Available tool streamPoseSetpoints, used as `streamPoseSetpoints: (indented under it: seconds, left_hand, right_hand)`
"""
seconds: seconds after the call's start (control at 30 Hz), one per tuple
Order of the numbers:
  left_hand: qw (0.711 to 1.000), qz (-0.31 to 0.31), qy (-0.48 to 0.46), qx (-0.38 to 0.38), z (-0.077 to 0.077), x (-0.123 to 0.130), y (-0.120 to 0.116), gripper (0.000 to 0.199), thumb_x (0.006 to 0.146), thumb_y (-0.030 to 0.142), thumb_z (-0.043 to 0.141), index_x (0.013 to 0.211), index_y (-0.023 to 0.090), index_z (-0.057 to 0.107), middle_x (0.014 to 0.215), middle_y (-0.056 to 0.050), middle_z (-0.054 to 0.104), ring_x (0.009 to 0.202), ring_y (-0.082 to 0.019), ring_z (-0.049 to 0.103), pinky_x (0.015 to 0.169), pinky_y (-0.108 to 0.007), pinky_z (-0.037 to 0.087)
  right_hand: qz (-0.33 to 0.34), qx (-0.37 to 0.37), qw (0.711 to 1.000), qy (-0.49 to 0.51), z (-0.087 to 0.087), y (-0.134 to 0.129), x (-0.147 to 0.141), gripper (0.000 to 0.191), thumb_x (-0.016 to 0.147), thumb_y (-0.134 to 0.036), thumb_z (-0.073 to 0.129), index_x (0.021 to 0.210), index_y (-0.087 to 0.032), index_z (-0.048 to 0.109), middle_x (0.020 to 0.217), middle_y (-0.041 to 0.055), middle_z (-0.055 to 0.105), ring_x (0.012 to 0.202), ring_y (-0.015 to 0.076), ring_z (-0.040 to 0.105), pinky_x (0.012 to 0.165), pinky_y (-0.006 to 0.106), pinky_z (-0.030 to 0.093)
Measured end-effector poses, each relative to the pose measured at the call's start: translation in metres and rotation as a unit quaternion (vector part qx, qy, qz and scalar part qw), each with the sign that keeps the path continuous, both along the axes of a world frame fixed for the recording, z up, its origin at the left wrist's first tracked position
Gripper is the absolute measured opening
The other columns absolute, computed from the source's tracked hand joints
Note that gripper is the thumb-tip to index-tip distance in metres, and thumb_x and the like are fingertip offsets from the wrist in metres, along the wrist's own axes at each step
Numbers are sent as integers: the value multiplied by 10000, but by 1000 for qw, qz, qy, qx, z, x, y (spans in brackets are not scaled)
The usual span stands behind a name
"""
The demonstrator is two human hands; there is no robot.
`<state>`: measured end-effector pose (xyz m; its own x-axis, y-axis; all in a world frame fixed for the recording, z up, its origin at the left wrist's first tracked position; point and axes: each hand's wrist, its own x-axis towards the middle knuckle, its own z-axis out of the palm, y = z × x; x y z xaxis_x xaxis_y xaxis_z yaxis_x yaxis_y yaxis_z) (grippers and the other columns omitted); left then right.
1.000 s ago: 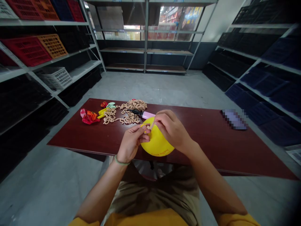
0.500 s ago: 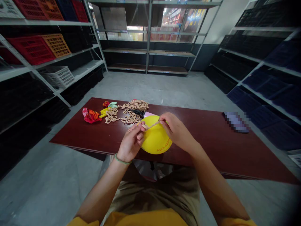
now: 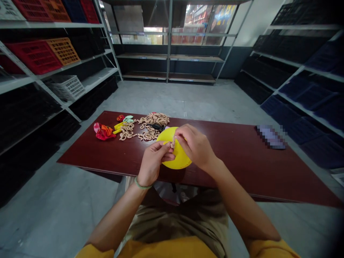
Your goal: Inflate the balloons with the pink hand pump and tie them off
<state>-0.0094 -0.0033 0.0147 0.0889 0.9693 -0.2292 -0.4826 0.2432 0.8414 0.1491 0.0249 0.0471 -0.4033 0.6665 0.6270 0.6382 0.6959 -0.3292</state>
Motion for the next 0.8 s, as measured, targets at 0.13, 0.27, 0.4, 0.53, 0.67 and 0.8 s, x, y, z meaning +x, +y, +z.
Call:
streamPoseSetpoints:
  seconds: [0.13,0.27,0.4,0.53,0.67,0.8]
  left_hand:
    - [998,-63,26,4,-1,-5,1,299,662,344,834,788,112,694,717,-36,695,545,-89,642,572,-187,536]
    - [993,-110,20,22,-3,-9,3,259,697,340,814,763,115,703,721,-40,689,571,-95,638,606,-213,549]
    - [993,-113,-3,22,-5,-11,2,234,729,332,793,773,131,681,686,-9,648,553,-74,593,577,-193,522]
    - [991,-104,-60,52,-13,-15,0,214,765,318,767,793,148,640,650,25,583,506,-50,513,559,-195,490]
    - [988,-79,-98,90,-26,-22,2,213,775,322,759,835,171,621,601,48,533,459,-42,458,522,-184,456]
    - [988,-75,-80,107,-33,-27,4,239,764,342,766,829,180,604,587,47,531,440,-53,457,484,-190,448]
  right_hand:
    - [33,-34,999,5,8,9,5,143,964,-250,457,902,-229,584,912,38,628,866,181,576,760,304,453]
    - [118,-73,990,1,12,21,3,116,937,-256,533,871,-228,624,883,13,630,872,167,566,805,304,447]
    - [152,-141,978,28,5,31,2,107,926,-283,560,920,-225,650,881,0,642,839,144,589,761,279,460]
    - [104,-209,967,104,-1,35,8,224,915,-253,550,1136,-232,579,958,12,665,837,142,621,755,286,498]
    - [173,-196,965,-3,4,31,12,105,897,-238,585,982,-243,645,969,18,675,917,170,624,836,337,508]
    - [238,-155,953,-102,11,26,5,162,888,-246,628,1044,-252,675,1026,36,691,1007,204,607,897,372,485]
